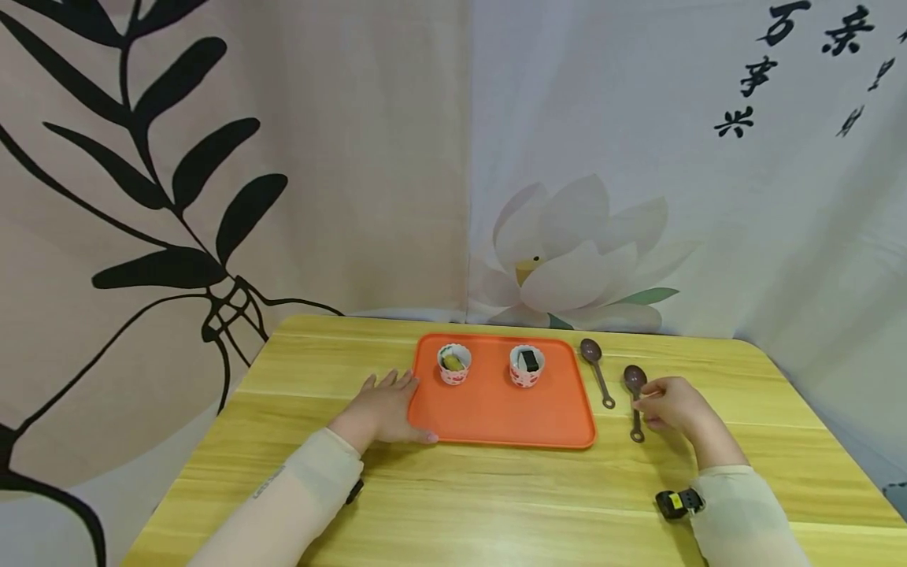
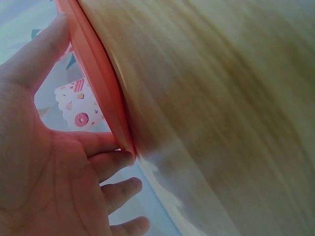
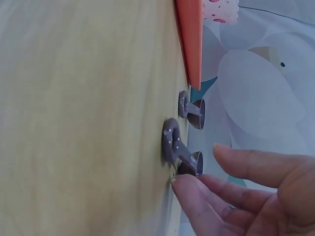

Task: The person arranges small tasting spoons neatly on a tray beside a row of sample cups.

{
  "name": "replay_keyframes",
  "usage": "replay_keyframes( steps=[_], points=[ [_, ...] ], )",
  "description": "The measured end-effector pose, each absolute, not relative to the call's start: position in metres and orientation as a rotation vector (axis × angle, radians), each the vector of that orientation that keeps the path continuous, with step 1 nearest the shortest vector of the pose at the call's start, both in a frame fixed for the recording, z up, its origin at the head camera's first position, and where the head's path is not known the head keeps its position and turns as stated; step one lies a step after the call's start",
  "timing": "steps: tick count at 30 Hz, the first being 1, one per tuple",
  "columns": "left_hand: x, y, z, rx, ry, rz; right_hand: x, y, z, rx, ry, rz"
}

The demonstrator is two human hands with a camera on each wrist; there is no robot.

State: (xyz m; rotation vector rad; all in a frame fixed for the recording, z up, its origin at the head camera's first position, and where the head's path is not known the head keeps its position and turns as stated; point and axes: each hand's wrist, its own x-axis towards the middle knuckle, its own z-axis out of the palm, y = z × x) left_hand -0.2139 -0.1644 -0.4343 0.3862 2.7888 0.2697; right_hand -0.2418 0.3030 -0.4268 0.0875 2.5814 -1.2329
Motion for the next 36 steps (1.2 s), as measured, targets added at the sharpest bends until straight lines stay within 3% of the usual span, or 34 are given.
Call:
replay_keyframes(
  steps=[36],
  points=[
    [-0.212, -0.1635, -0.4305, 0.366, 2.78, 0.267, -0.2482, 0.301, -0.4367, 0.214, 2.473, -1.33]
  ],
)
